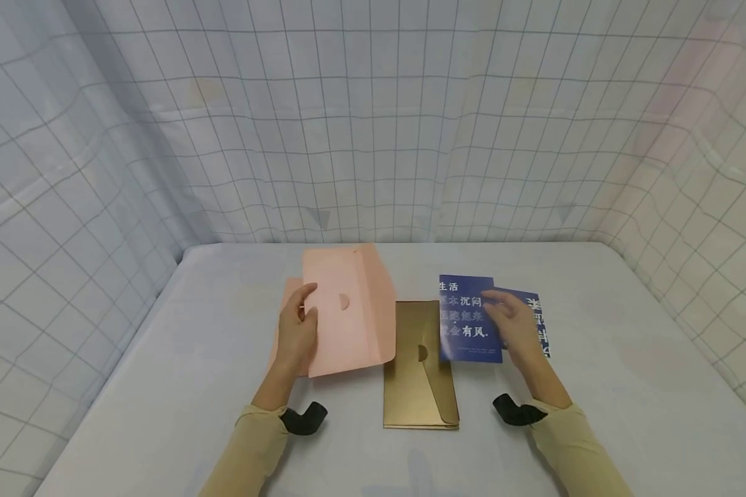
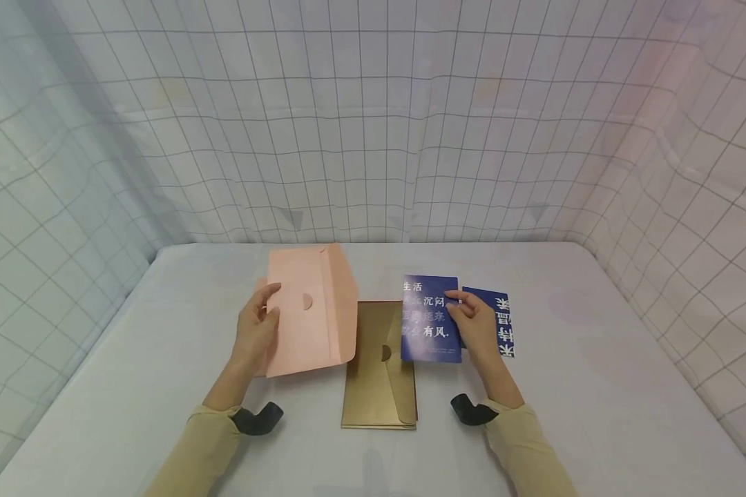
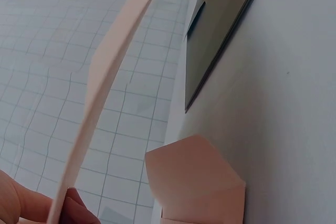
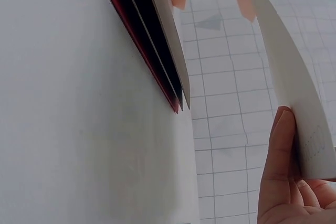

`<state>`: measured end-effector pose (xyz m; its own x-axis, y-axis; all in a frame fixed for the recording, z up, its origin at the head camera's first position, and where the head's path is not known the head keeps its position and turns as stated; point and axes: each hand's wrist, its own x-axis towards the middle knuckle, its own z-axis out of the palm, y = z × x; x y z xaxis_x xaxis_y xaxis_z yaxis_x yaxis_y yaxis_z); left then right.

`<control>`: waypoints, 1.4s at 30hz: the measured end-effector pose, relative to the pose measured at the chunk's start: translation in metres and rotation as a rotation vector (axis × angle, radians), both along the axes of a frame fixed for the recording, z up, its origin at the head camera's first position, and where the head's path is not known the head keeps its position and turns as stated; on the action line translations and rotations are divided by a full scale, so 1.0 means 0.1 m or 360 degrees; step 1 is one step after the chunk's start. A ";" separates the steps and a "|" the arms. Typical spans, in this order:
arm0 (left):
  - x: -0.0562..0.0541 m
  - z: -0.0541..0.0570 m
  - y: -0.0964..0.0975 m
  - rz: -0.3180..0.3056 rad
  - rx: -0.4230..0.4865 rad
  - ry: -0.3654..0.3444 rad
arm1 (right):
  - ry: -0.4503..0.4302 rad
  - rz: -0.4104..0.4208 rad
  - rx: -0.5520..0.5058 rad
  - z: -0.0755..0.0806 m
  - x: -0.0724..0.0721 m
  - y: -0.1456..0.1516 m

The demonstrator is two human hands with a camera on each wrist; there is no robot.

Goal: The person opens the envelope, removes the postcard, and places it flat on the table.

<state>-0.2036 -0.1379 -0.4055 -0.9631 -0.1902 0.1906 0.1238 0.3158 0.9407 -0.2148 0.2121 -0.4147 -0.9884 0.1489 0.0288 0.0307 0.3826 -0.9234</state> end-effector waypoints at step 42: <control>-0.09 -0.01 -0.35 0.0099 0.0041 -0.0273 | -0.0133 -0.0223 -0.0140 0.01 -0.06 0.34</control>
<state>-0.2129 -0.1734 -0.4065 -0.9672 -0.2532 0.0188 -0.0582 0.2932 0.9543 -0.2211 0.2458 -0.4135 -0.9563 0.2834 -0.0720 0.1562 0.2868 -0.9452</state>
